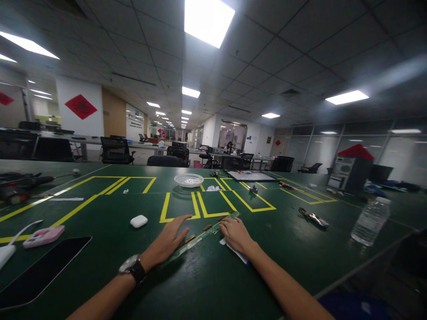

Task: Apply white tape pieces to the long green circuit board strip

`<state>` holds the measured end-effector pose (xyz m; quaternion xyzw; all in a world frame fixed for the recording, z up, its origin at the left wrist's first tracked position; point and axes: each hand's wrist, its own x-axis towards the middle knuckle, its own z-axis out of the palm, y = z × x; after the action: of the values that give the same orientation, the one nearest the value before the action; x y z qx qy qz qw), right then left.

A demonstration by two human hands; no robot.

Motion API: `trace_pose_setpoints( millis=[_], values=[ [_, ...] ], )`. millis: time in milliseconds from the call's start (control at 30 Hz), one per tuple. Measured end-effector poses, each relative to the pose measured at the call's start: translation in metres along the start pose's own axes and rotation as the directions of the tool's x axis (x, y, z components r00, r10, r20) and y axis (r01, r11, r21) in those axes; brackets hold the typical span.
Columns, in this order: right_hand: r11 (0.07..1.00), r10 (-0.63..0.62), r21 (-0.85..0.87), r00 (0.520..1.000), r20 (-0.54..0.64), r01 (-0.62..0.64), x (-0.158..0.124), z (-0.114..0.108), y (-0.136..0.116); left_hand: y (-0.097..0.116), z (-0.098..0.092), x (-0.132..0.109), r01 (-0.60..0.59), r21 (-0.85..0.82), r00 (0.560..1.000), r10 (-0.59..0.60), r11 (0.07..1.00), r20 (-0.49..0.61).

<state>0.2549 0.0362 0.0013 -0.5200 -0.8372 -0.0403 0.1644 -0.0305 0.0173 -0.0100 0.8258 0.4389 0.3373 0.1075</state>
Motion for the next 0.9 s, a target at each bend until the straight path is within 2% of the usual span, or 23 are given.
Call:
trace_pose_setpoints(
  millis=[100, 200, 433, 700, 900],
  values=[
    [0.972, 0.217, -0.091, 0.976, -0.025, -0.218, 0.0, 0.0, 0.025, 0.002, 0.001, -0.002, -0.042, 0.063, 0.999, 0.04, 0.997, 0.028],
    [0.938, 0.314, -0.14, 0.948, -0.052, -0.318, -0.001, 0.002, 0.037, 0.007, 0.002, -0.003, -0.104, 0.096, 0.991, 0.095, 0.99, 0.091],
    [0.935, 0.336, -0.112, 0.941, -0.033, -0.337, -0.003, 0.009, 0.036, 0.013, 0.003, -0.005, -0.185, 0.156, 0.968, 0.153, 0.97, 0.197],
    [0.931, 0.365, -0.007, 0.93, 0.03, -0.365, -0.007, 0.002, 0.036, 0.011, 0.005, -0.007, -0.169, 0.175, 0.965, 0.126, 0.97, 0.23],
    [0.926, 0.379, 0.026, 0.922, -0.081, -0.378, -0.005, -0.006, 0.04, 0.014, 0.003, -0.007, -0.152, 0.183, 0.964, 0.105, 0.971, 0.245]
  ],
)
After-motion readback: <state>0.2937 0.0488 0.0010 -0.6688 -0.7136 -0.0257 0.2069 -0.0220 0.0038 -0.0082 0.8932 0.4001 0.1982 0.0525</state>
